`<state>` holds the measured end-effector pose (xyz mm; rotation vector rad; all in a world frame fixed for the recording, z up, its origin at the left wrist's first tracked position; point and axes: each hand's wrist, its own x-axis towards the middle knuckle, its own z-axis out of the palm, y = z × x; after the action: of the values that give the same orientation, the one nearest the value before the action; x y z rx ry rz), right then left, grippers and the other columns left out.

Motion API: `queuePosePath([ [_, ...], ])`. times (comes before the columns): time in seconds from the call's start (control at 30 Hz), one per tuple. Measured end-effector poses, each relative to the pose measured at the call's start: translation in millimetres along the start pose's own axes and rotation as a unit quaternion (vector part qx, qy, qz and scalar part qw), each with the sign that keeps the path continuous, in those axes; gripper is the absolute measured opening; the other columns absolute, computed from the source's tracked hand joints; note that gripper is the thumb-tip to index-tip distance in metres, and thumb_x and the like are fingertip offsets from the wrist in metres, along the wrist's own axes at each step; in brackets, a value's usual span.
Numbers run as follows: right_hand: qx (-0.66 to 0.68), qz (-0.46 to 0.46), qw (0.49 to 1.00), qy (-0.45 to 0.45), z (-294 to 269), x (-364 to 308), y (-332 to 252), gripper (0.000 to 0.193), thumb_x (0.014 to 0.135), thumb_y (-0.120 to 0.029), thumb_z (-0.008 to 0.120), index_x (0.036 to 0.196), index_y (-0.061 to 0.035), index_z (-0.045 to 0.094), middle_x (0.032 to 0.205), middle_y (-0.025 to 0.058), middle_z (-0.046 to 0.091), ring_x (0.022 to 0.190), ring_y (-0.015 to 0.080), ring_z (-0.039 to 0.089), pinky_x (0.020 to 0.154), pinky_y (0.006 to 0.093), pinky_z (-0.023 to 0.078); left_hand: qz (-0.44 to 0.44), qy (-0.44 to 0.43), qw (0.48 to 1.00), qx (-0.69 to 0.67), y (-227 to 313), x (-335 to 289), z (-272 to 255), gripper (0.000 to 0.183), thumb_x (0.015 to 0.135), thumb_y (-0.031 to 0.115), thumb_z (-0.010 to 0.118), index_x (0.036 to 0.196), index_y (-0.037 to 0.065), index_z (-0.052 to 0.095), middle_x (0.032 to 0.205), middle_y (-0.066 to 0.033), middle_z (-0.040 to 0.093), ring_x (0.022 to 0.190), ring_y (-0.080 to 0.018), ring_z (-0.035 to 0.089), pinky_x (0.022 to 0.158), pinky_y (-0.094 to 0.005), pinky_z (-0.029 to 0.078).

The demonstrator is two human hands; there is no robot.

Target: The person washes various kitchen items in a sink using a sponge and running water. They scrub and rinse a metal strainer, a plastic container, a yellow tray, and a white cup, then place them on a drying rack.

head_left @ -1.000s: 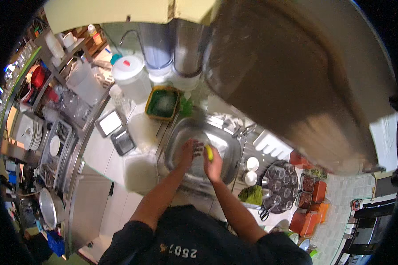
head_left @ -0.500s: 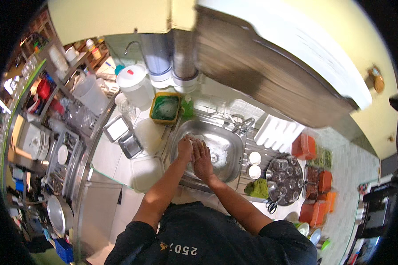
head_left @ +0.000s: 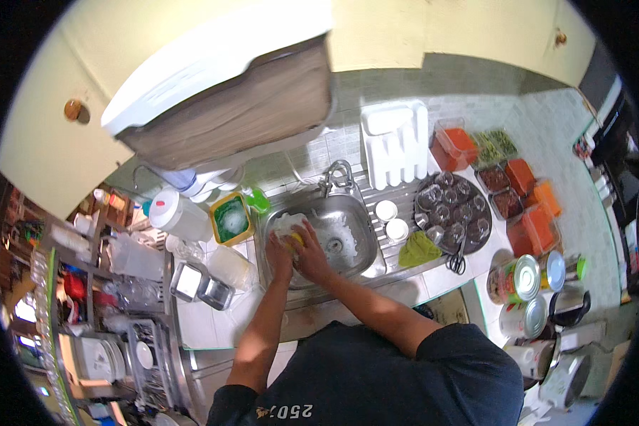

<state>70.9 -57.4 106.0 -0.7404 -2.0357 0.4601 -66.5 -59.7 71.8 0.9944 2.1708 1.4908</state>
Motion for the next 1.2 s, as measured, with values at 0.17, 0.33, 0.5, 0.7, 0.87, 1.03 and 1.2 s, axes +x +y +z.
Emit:
queuePosePath([
  [0.17,0.076,0.093,0.993,-0.001,40,42,32,0.040,0.081,-0.022,0.075,0.118,-0.0091,0.068,0.114,0.0195,0.067,0.118,0.0382,0.060,0.101,0.0465,0.049,0.051,-0.021,0.998,-0.011,6,-2,-24,0.057,0.109,0.047,0.036,0.099,-0.002,0.063,0.079,-0.0144,0.064,0.075,-0.0294,0.067,0.066,-0.0427,0.051],
  [0.33,0.354,0.138,0.896,-0.229,65,81,104,0.036,0.082,-0.035,0.076,0.102,-0.0048,0.074,0.085,0.0182,0.071,0.090,0.0348,0.070,0.087,0.0428,0.054,-0.047,-0.091,0.982,-0.159,29,-21,-47,0.061,0.107,0.052,0.044,0.072,0.004,0.057,0.062,-0.0046,0.055,0.052,-0.0161,0.052,0.049,-0.0328,0.041],
  [0.5,0.055,0.243,0.958,-0.146,82,59,154,0.037,0.090,-0.039,0.066,0.112,-0.0102,0.072,0.108,0.0142,0.071,0.101,0.0333,0.068,0.089,0.0445,0.053,-0.070,0.003,0.991,-0.118,40,-7,-47,0.060,0.109,0.045,0.045,0.065,0.005,0.051,0.062,0.0029,0.045,0.056,-0.0112,0.038,0.050,-0.0320,0.034],
  [0.7,0.496,0.491,0.707,0.109,93,-8,136,0.048,0.099,-0.045,0.061,0.111,0.0003,0.068,0.113,0.0248,0.068,0.098,0.0356,0.068,0.084,0.0446,0.054,0.026,0.068,0.994,-0.082,22,35,-51,0.061,0.110,0.042,0.042,0.063,0.004,0.048,0.061,0.0018,0.042,0.059,-0.0129,0.035,0.053,-0.0348,0.032],
  [0.87,0.121,0.472,0.873,-0.023,60,-6,105,0.045,0.099,-0.040,0.060,0.118,0.0007,0.064,0.123,0.0237,0.064,0.108,0.0382,0.064,0.090,0.0466,0.053,-0.043,0.127,0.991,-0.001,7,42,-33,0.072,0.110,0.046,0.038,0.063,-0.007,0.050,0.059,-0.0081,0.049,0.061,-0.0198,0.037,0.058,-0.0414,0.037],
  [1.03,-0.042,0.184,0.981,0.041,45,20,57,0.041,0.091,-0.029,0.069,0.122,-0.0028,0.064,0.129,0.0197,0.063,0.124,0.0384,0.055,0.106,0.0468,0.044,-0.068,0.140,0.981,0.115,5,25,-4,0.076,0.111,0.047,0.033,0.076,-0.016,0.061,0.068,-0.0207,0.062,0.064,-0.0292,0.048,0.064,-0.0481,0.044],
  [1.2,-0.023,0.094,0.995,0.037,24,-6,-2,0.044,0.088,-0.020,0.070,0.129,-0.0057,0.061,0.134,0.0160,0.057,0.132,0.0393,0.048,0.113,0.0494,0.036,-0.229,0.142,0.963,-0.030,-8,42,0,0.062,0.108,0.040,0.039,0.087,-0.012,0.064,0.085,-0.0208,0.068,0.073,-0.0326,0.061,0.069,-0.0461,0.053],
])
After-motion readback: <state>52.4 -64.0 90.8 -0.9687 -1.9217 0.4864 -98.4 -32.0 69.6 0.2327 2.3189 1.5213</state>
